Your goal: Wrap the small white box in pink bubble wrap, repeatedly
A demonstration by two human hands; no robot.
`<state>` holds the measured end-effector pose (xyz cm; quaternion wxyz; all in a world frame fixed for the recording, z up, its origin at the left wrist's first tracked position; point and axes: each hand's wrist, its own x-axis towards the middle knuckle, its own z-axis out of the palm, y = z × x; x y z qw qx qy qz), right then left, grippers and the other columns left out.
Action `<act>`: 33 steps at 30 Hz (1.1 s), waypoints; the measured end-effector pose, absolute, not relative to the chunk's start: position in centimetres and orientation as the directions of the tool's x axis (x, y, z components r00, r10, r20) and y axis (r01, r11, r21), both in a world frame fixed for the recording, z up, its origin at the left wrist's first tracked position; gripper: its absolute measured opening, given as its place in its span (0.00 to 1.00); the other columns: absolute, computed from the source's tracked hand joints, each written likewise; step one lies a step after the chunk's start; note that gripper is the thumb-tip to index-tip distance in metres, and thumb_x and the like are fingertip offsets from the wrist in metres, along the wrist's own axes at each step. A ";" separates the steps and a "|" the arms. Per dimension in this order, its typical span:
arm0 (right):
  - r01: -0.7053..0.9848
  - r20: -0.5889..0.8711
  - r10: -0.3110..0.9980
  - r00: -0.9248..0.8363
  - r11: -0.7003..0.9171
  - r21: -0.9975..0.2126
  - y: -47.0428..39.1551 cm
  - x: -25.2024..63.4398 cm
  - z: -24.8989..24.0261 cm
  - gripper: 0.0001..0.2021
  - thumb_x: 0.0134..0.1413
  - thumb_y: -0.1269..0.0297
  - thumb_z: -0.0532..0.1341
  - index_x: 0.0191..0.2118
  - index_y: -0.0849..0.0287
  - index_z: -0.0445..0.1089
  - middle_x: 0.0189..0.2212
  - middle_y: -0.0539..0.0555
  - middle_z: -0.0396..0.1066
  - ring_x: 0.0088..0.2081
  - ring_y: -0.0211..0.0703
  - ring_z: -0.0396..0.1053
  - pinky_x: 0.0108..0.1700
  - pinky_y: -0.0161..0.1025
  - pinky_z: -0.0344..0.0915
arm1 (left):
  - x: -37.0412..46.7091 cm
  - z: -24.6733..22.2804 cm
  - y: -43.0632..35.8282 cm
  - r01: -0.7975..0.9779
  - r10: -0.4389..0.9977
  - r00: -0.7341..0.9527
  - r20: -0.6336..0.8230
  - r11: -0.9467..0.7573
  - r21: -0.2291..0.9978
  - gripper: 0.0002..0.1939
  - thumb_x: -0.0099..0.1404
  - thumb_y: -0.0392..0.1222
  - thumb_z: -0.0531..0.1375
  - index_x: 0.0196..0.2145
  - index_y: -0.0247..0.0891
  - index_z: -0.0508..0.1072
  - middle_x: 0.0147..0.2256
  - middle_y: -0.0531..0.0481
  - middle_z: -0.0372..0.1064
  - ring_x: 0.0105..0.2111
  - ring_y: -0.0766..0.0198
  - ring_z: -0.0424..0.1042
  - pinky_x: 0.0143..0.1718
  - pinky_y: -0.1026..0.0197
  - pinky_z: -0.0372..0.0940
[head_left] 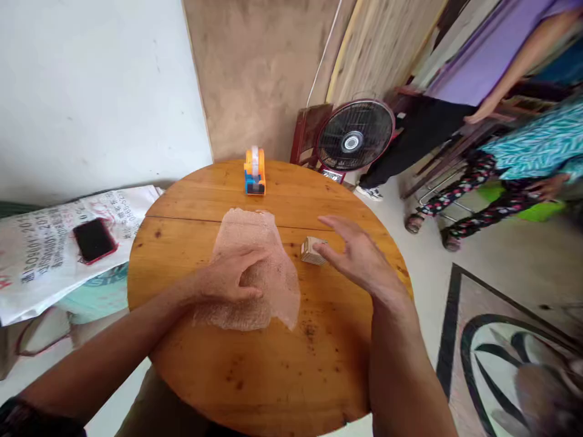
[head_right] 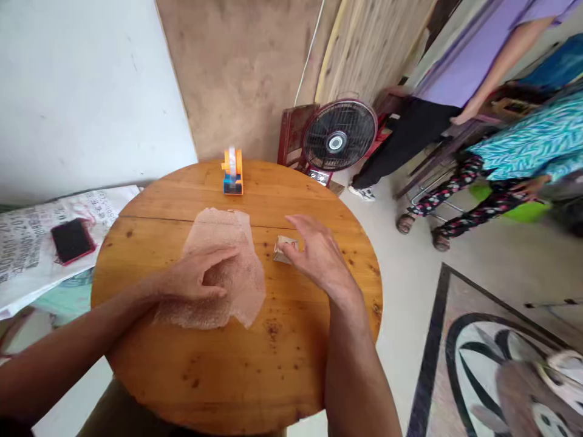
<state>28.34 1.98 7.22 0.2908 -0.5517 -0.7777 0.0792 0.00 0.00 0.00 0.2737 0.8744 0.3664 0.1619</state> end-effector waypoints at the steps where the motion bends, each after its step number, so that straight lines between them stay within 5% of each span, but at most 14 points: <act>1: 0.733 0.409 0.871 -0.273 0.464 -0.498 1.3 27.2 7.3 0.15 0.58 0.63 0.62 0.50 0.59 0.72 0.52 0.61 0.74 0.55 0.56 0.70 0.53 0.56 0.70 | 0.1 -0.2 0.1 0.541 0.718 0.689 0.098 -0.601 0.588 0.41 0.64 0.56 0.61 0.67 0.34 0.54 0.67 0.36 0.53 0.66 0.44 0.54 0.66 0.42 0.52; 4: 0.528 0.463 0.773 -0.434 0.634 -0.565 -0.4 23.7 6.8 0.11 0.65 0.62 0.56 0.49 0.55 0.72 0.49 0.56 0.75 0.52 0.47 0.72 0.55 0.49 0.69 | 0.4 -0.5 0.3 0.503 0.685 0.710 0.161 -0.654 0.566 0.42 0.60 0.55 0.64 0.65 0.35 0.57 0.65 0.37 0.56 0.65 0.42 0.56 0.66 0.41 0.53; 8: 0.505 0.269 0.682 -0.680 0.702 -0.503 -0.7 19.9 4.1 0.20 0.68 0.57 0.51 0.60 0.60 0.64 0.59 0.62 0.67 0.61 0.49 0.64 0.62 0.52 0.61 | 0.9 -0.2 0.1 0.442 0.650 0.712 0.265 -0.709 0.549 0.28 0.60 0.44 0.63 0.57 0.34 0.66 0.60 0.39 0.64 0.61 0.46 0.62 0.64 0.47 0.57; 17: 0.872 0.158 0.906 -0.392 0.421 -0.251 4.2 21.0 -0.2 0.25 0.69 0.57 0.46 0.62 0.67 0.62 0.64 0.67 0.61 0.66 0.59 0.56 0.65 0.56 0.54 | 0.7 -1.3 0.6 0.433 0.624 0.752 0.213 -0.710 0.554 0.44 0.59 0.53 0.64 0.66 0.33 0.55 0.67 0.33 0.52 0.67 0.42 0.51 0.67 0.38 0.49; 25: 0.897 0.162 0.900 -0.404 0.425 -0.123 4.0 20.9 -0.9 0.24 0.67 0.62 0.49 0.63 0.70 0.60 0.64 0.69 0.60 0.65 0.60 0.57 0.64 0.56 0.56 | -0.2 -0.7 0.6 0.545 0.737 0.641 0.213 -0.633 0.549 0.35 0.63 0.48 0.60 0.64 0.35 0.59 0.65 0.36 0.58 0.66 0.47 0.55 0.66 0.42 0.53; 33: 0.859 0.244 0.854 -0.460 0.497 -0.122 3.4 21.0 -0.1 0.23 0.64 0.66 0.51 0.61 0.69 0.62 0.63 0.70 0.59 0.64 0.61 0.57 0.63 0.57 0.57 | -0.3 0.0 0.8 0.676 0.766 0.642 0.027 -0.583 0.451 0.46 0.55 0.54 0.66 0.65 0.32 0.58 0.67 0.34 0.52 0.69 0.41 0.46 0.67 0.41 0.48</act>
